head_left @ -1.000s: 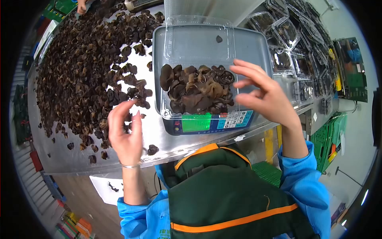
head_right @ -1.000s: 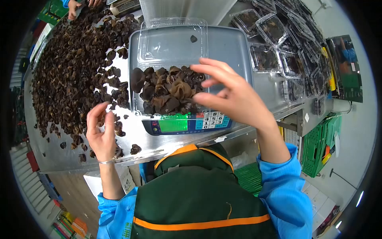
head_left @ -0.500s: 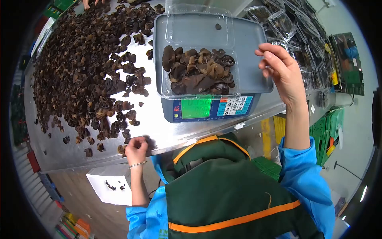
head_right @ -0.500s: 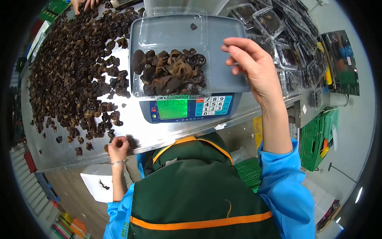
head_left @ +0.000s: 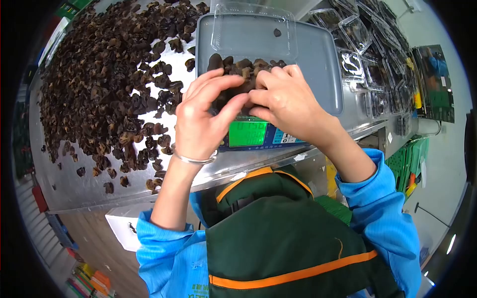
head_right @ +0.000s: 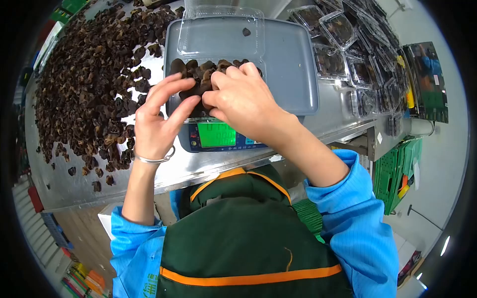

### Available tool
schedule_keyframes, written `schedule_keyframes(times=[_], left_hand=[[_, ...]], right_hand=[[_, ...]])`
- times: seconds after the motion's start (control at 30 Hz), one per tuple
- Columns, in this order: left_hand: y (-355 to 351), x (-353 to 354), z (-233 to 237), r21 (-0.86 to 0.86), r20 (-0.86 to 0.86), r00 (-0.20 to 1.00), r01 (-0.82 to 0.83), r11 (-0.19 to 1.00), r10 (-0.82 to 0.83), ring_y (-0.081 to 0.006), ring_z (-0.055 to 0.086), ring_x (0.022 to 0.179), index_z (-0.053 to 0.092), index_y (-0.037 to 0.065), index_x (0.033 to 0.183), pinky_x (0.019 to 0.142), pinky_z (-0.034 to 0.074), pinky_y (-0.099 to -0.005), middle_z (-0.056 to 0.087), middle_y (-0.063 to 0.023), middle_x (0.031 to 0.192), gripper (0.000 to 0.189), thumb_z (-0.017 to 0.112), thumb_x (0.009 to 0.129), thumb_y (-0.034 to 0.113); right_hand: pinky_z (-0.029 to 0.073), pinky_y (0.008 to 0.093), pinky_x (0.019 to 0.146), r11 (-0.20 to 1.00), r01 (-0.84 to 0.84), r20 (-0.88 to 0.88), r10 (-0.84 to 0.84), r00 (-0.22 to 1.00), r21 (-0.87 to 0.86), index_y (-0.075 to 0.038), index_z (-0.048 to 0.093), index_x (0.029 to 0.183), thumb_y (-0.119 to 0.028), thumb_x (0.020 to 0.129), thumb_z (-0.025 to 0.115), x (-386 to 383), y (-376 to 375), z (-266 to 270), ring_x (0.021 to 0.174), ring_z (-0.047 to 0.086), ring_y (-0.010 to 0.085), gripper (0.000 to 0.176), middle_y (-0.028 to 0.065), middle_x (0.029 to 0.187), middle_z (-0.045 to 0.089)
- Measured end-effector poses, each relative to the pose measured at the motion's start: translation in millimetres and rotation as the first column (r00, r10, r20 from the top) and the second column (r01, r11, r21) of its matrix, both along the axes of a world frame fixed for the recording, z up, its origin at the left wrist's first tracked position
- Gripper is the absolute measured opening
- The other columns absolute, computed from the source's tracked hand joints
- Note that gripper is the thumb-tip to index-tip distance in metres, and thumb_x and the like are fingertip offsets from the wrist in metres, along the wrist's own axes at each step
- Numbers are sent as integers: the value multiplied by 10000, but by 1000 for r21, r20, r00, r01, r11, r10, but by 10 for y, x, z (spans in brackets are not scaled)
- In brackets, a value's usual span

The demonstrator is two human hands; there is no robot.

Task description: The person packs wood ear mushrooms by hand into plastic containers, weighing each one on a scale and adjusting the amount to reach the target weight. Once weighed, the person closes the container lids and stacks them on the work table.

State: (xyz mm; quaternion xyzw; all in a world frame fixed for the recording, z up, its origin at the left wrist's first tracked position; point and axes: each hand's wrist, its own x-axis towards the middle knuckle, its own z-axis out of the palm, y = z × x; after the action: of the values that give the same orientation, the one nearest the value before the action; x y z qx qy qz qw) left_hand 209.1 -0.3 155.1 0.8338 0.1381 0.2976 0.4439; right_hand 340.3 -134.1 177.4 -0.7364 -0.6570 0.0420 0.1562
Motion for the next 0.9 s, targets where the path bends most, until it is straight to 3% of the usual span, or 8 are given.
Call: schedule_keyframes(times=[0.07, 0.1, 0.2, 0.3, 0.37, 0.67, 0.77, 0.9], left_hand=[[80, 79, 4, 29, 70, 992, -111, 993, 109, -229, 601, 968, 646, 52, 952, 829, 455, -323, 655, -91, 941, 204, 684, 757, 95], [145, 15, 52, -297, -103, 964, -265, 917, 245, -238, 611, 923, 633, 57, 1009, 806, 463, -327, 653, -98, 931, 235, 658, 783, 113], [738, -396, -645, 58, -155, 888, -429, 901, 433, -242, 571, 982, 547, 39, 1175, 888, 434, -347, 605, -133, 1074, 337, 588, 855, 137], [728, -1001, -1424, 461, -633, 636, -148, 875, 441, -344, 471, 1104, 488, 111, 1260, 951, 377, -423, 499, -171, 1225, 527, 665, 789, 266], [501, -1093, -1392, 531, -659, 611, -36, 847, 439, -377, 393, 1156, 479, 160, 1275, 978, 336, -437, 427, -183, 1289, 599, 694, 742, 329], [617, -1324, -1504, 82, -420, 762, -508, 857, 492, -246, 622, 814, 641, 38, 905, 752, 483, -338, 642, -93, 905, 125, 651, 784, 66], [624, -1395, -1381, -686, -420, 757, -626, 371, 500, -144, 634, 771, 616, 39, 996, 573, 510, -239, 644, -59, 913, 167, 630, 836, 84], [630, -1304, -995, -899, -286, 797, -415, 139, 532, -147, 637, 835, 572, 65, 1079, 512, 489, -172, 631, -64, 950, 241, 621, 849, 119]], right_hand=[[346, 340, 750, 999, -18, 55, 20, 998, -27, -118, 628, 764, -137, 728, 651, 48, 3, -54, 806, 508, 208, 47, 35, 768, 525], [350, 335, 750, 998, -34, 107, 40, 993, -59, -111, 627, 772, -124, 733, 646, 74, -10, -93, 809, 513, 207, 45, 36, 776, 532], [367, 326, 733, 1000, -12, -99, 13, 995, 17, -95, 617, 799, -105, 742, 639, 191, -87, -226, 801, 528, 204, 62, 37, 793, 544], [382, 333, 720, 996, 44, -249, -23, 968, 80, -96, 607, 824, -95, 747, 637, 249, -124, -223, 793, 543, 203, 82, 35, 826, 553], [379, 325, 707, 999, 12, -239, -2, 971, 38, -103, 615, 844, -102, 746, 645, 274, -96, -205, 787, 542, 200, 103, 28, 832, 548], [383, 306, 669, 984, -164, 74, 168, 983, -64, -113, 565, 788, -99, 727, 630, 325, 71, -319, 722, 556, 179, 90, 42, 799, 514], [397, 296, 649, 995, -98, 6, 99, 995, -3, -98, 581, 823, -109, 765, 632, 370, 36, -320, 698, 542, 180, 78, 43, 820, 537], [408, 275, 532, 974, 171, -364, -107, 925, 148, -67, 572, 844, -67, 809, 600, 312, -8, -266, 631, 547, 195, 45, 69, 820, 567]])
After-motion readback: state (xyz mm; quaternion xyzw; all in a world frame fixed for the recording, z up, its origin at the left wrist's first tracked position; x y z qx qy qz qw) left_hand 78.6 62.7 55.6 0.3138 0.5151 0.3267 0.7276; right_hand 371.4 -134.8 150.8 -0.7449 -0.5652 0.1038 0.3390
